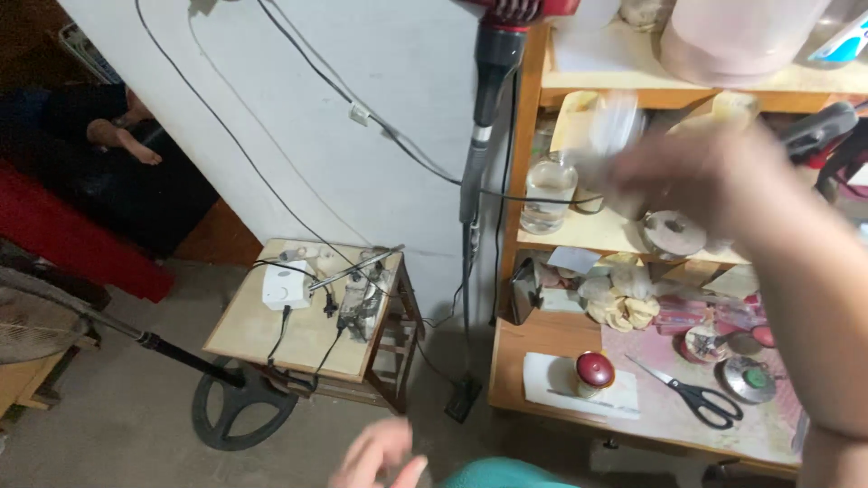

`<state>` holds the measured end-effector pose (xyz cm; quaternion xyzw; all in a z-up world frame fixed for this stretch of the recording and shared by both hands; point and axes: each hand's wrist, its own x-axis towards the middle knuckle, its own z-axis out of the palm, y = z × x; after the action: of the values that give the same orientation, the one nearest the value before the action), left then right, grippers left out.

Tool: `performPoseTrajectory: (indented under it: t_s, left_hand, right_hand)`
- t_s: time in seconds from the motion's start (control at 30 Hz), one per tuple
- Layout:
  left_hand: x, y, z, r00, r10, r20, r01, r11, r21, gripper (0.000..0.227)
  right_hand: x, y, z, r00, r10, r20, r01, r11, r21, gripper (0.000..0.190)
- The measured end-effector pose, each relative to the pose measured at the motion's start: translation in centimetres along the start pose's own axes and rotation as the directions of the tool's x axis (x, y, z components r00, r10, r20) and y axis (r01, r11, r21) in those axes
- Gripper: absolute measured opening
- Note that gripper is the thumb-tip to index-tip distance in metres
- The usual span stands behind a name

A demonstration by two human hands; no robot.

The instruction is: The person opens a small plastic bag using scissors and then retrieves a small metal tool from a drawer. They use the tool to press and shape small circular pieces of dough or clay arranged on a black tray.

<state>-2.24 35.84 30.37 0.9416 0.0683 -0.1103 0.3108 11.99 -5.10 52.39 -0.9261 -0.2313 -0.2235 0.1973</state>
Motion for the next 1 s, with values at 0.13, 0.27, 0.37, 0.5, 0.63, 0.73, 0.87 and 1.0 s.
performPoseTrajectory:
  t_s: [0.13,0.27,0.37,0.5,0.63,0.73,0.87,1.0]
  left_hand:
    - [3.1,8.3,-1.8,0.638,0.703,-0.315,-0.718,0.691,0.087,0.123]
    - [4.1,15.1,-2.6,0.359,0.848,-0.389,-0.915,0.402,0.033,0.068]
    - [4.7,17.0,-3.3,0.277,0.803,-0.528,-0.92,0.38,0.095,0.035]
    - [5.2,17.0,-3.4,0.236,0.813,-0.532,-0.905,0.383,0.185,0.034]
    - [4.6,17.2,-3.8,0.182,0.85,-0.495,-0.898,0.348,0.268,0.027]
    - [4.6,16.8,-4.5,0.18,0.89,-0.42,-0.885,0.332,0.325,0.02]
    - [5.0,17.1,-5.9,0.171,0.929,-0.329,-0.883,0.292,0.368,0.021]
    - [5.0,17.7,-6.6,0.143,0.951,-0.274,-0.856,0.258,0.449,0.021]
  right_hand:
    - [-1.2,-7.1,4.7,0.435,0.562,0.703,-0.372,0.823,-0.429,0.034]
    - [-2.5,-5.7,4.7,0.746,-0.554,0.369,0.398,0.816,0.42,0.014]
    - [0.2,-1.7,3.3,0.881,-0.231,0.412,0.133,0.958,0.254,0.037]
    - [6.9,2.3,1.4,0.916,-0.392,-0.085,0.335,0.865,-0.373,0.045]
    - [10.1,3.4,1.8,0.989,0.084,0.123,-0.038,0.94,-0.339,0.096]
    - [9.3,3.0,1.9,0.981,0.184,0.054,-0.141,0.886,-0.441,0.078]
    - [7.7,4.7,2.2,0.971,-0.204,-0.127,0.086,0.788,-0.609,0.034]
    - [7.8,8.0,2.2,0.912,-0.307,-0.271,0.121,0.835,-0.537,0.033]
